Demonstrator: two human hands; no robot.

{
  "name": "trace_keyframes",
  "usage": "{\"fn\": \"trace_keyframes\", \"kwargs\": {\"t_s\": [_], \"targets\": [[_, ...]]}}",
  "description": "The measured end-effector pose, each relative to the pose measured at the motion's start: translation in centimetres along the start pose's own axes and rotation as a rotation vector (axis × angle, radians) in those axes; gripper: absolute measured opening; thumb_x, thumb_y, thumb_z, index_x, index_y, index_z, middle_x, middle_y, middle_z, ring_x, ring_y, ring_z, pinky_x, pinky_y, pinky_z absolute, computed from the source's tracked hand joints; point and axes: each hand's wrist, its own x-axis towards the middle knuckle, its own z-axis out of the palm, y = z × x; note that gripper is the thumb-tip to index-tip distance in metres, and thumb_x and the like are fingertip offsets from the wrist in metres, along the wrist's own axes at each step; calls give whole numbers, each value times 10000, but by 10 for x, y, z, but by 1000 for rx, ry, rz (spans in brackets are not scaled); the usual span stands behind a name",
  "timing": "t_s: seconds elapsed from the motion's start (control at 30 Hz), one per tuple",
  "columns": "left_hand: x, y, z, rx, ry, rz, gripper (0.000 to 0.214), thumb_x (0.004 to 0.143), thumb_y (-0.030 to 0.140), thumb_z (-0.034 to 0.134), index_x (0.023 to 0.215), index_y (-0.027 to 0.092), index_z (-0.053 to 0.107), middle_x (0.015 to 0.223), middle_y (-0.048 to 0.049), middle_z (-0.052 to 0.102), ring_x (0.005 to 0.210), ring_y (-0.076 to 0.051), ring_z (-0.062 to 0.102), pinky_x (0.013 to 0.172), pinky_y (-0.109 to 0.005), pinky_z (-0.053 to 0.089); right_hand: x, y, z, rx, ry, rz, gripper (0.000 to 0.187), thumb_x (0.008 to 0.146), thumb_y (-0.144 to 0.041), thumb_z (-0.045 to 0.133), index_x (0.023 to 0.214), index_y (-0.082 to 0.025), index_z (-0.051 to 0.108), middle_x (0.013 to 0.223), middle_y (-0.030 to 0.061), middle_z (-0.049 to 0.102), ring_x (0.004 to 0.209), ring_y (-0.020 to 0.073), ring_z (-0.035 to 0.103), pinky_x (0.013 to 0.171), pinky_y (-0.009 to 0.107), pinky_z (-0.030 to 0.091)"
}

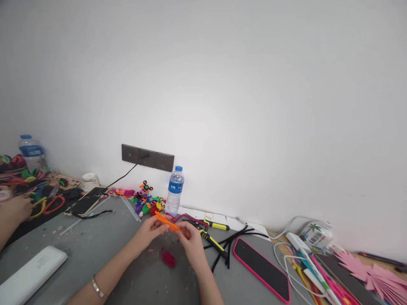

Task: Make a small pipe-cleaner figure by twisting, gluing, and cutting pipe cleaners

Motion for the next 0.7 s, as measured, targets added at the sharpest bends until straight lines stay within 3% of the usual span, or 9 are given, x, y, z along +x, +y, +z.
{"fn": "trace_keyframes", "kwargs": {"t_s": [0.27, 0.5, 0.7], "targets": [[1, 1, 3, -68, 116, 6, 353, 648, 479, 729, 705, 132, 699, 566, -4, 612, 545, -134, 513, 551, -237, 399, -3, -2, 10, -63, -54, 87, 515, 675, -650, 654, 757, -143, 693, 607, 30, 617, 463, 99, 433, 421, 217, 349], [3, -1, 3, -77, 120, 11, 466, 695, 570, 660, 784, 117, 717, 520, 14, 560, 462, -95, 436, 482, -214, 326, -7, -9, 12, -105, -179, 165, 570, 733, -699, 550, 739, -137, 644, 492, -17, 550, 324, 41, 286, 349, 198, 195], [1, -1, 3, -90, 170, 12, 529, 737, 622, 587, 844, 121, 718, 483, 33, 507, 415, -76, 367, 438, -204, 264, -10, -12, 12, -109, -232, 251, 632, 715, -740, 529, 755, -124, 663, 389, -73, 409, 315, 44, 257, 343, 194, 181]]}}
